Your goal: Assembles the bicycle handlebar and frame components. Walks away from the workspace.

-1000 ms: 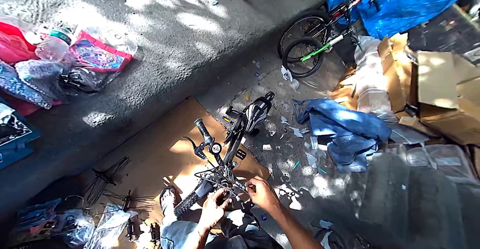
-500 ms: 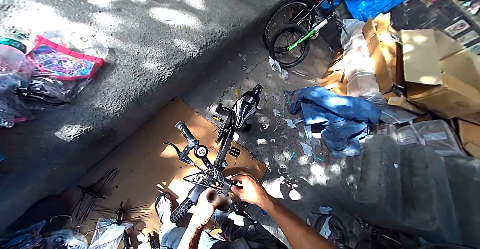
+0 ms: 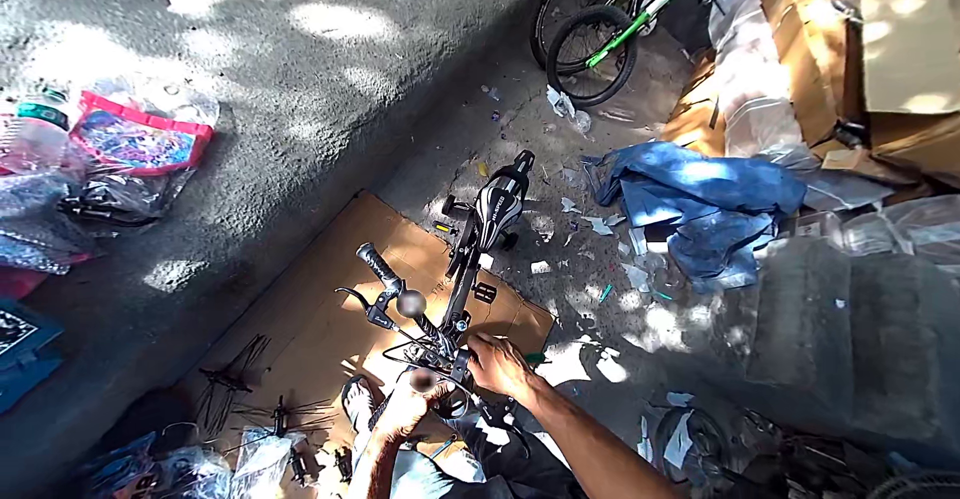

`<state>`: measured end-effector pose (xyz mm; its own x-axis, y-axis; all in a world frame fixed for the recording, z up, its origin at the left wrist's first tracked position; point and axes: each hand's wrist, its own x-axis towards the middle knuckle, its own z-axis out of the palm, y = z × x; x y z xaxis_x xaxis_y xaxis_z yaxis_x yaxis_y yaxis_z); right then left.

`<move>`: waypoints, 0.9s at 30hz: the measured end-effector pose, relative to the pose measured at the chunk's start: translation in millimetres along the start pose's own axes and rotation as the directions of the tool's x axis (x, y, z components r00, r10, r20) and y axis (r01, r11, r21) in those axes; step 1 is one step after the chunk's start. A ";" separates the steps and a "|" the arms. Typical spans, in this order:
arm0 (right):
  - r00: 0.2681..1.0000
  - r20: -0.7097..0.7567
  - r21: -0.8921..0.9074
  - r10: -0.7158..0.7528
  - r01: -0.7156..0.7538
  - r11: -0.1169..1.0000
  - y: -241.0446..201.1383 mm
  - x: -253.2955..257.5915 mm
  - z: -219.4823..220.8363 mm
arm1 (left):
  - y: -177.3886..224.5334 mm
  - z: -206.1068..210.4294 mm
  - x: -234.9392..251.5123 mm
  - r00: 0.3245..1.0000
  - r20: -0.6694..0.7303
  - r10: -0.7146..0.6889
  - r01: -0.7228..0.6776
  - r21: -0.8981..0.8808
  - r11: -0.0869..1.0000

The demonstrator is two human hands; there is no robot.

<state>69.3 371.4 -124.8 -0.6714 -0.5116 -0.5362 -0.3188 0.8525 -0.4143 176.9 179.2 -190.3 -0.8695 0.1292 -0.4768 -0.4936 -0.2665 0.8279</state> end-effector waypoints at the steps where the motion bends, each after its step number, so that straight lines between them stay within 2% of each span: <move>1: 0.999 -0.022 -0.037 -0.045 0.044 0.998 -2.7 0.0 1.0 | 1.2 1.1 -0.8 1.000 -0.008 -0.008 0.008 0.001 1.000; 4: 0.989 -0.133 -0.064 -0.066 0.058 0.996 -8.3 -4.5 8.6 | 7.5 5.2 -7.9 0.998 -0.054 -0.019 0.020 0.024 1.000; 9: 0.952 -0.303 -0.077 0.046 -0.073 0.994 -14.8 -13.7 12.5 | 38.1 17.4 -10.4 0.984 -0.155 -0.085 0.122 0.249 0.961; 12: 0.930 -0.355 -0.076 0.098 -0.133 0.988 -17.7 -11.1 12.4 | 41.4 19.8 -0.1 0.977 -0.192 -0.094 0.152 0.315 0.937; 14: 0.916 -0.373 -0.063 0.151 -0.187 0.980 -18.8 -9.4 12.0 | 51.0 22.5 7.0 0.967 -0.194 -0.163 0.230 0.403 0.886; 17: 0.929 -0.263 -0.017 0.261 -0.275 0.961 -21.2 -6.7 2.4 | 63.1 24.4 16.6 0.953 -0.181 -0.242 0.301 0.502 0.810; 20: 0.933 -0.182 -0.038 0.309 -0.321 0.946 -21.3 0.6 -1.6 | 63.0 19.1 18.4 0.970 -0.104 -0.220 0.242 0.490 0.837; 23: 0.939 -0.036 -0.044 0.343 -0.344 0.938 -21.1 9.3 -6.8 | 58.8 15.0 14.8 0.972 -0.047 -0.229 0.211 0.595 0.776; 27: 0.981 0.072 0.005 0.178 -0.179 0.984 -8.3 0.8 -20.1 | 65.3 11.2 11.7 0.963 0.015 -0.268 0.155 0.782 0.604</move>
<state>58.0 366.1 -107.0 -0.6675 -0.3579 -0.6529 -0.1899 0.9297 -0.3155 134.3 173.9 -138.5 -0.7059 0.2104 -0.6764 -0.4487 0.6061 0.6568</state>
